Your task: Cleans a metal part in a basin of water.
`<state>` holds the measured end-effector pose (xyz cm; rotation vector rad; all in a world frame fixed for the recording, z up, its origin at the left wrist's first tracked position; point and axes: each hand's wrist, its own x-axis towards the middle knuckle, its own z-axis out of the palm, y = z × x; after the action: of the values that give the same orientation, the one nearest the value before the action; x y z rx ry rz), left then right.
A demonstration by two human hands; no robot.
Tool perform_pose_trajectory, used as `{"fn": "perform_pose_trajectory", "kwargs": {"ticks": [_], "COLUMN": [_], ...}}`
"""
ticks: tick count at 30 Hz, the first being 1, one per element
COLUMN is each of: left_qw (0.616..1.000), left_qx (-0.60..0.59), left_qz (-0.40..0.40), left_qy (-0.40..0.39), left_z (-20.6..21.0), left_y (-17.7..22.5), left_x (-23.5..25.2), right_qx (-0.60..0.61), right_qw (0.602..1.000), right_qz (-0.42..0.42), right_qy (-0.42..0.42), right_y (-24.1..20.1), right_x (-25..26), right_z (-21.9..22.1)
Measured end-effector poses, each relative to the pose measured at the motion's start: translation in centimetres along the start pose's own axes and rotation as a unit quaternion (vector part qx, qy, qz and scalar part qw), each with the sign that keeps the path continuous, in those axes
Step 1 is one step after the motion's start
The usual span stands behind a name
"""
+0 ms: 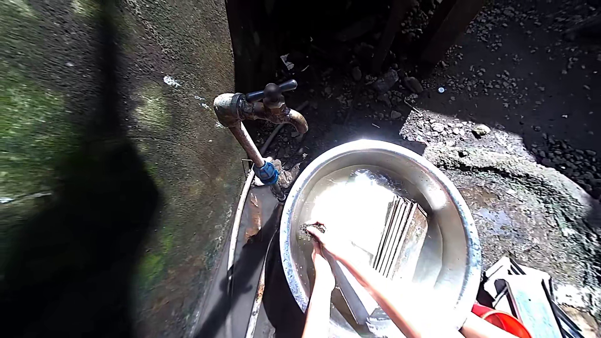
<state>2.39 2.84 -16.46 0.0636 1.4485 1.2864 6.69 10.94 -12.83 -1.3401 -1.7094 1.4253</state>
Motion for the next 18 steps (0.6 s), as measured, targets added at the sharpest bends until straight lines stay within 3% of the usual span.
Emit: {"fn": "perform_pose_trajectory", "kwargs": {"ticks": [2,5,8,9,10,11,12,13,14,16,18], "left_qw": [0.999,0.997,0.997,0.997,0.993,0.988,0.994,0.981,0.984,0.998,0.994], "left_qx": [0.043,0.068,0.049,0.067,0.078,0.097,0.105,0.087,0.074,0.033,0.014], "left_qz": [0.002,0.014,0.057,0.017,-0.076,-0.102,-0.005,0.171,0.165,-0.042,-0.103], "left_qy": [0.01,0.024,0.009,0.017,0.043,0.056,0.029,0.001,-0.004,0.018,0.038], "left_z": [0.4,1.1,1.0,1.6,2.9,3.7,3.1,2.1,2.3,4.3,5.0], "left_y": [0.6,1.3,1.2,3.2,6.7,8.4,7.0,3.6,4.2,10.4,12.3], "left_x": [-0.6,-1.4,-1.5,-2.8,-4.1,-4.8,-5.0,-4.0,-4.4,-6.9,-7.9], "right_qx": [0.056,-0.163,-0.173,-0.157,-0.16,-0.186,-0.198,-0.191,-0.199,-0.25,-0.229], "right_qw": [0.994,0.986,0.984,0.985,0.982,0.974,0.969,0.97,0.969,0.965,0.973], "right_qz": [0.008,-0.028,-0.012,0.024,0.05,0.076,0.098,0.117,0.124,0.062,-0.01], "right_qy": [0.091,0.018,0.051,0.066,0.088,0.102,0.109,0.099,0.08,0.053,0.006], "right_y": [1.1,2.1,5.9,6.7,7.0,6.7,6.0,5.1,3.9,2.9,2.9], "right_x": [1.2,1.0,1.9,1.9,2.0,1.8,1.3,0.1,-1.7,-6.1,-10.0], "right_z": [0.7,0.5,-0.3,-1.0,-1.4,-1.5,-1.3,-0.9,-0.4,0.5,0.9]}}
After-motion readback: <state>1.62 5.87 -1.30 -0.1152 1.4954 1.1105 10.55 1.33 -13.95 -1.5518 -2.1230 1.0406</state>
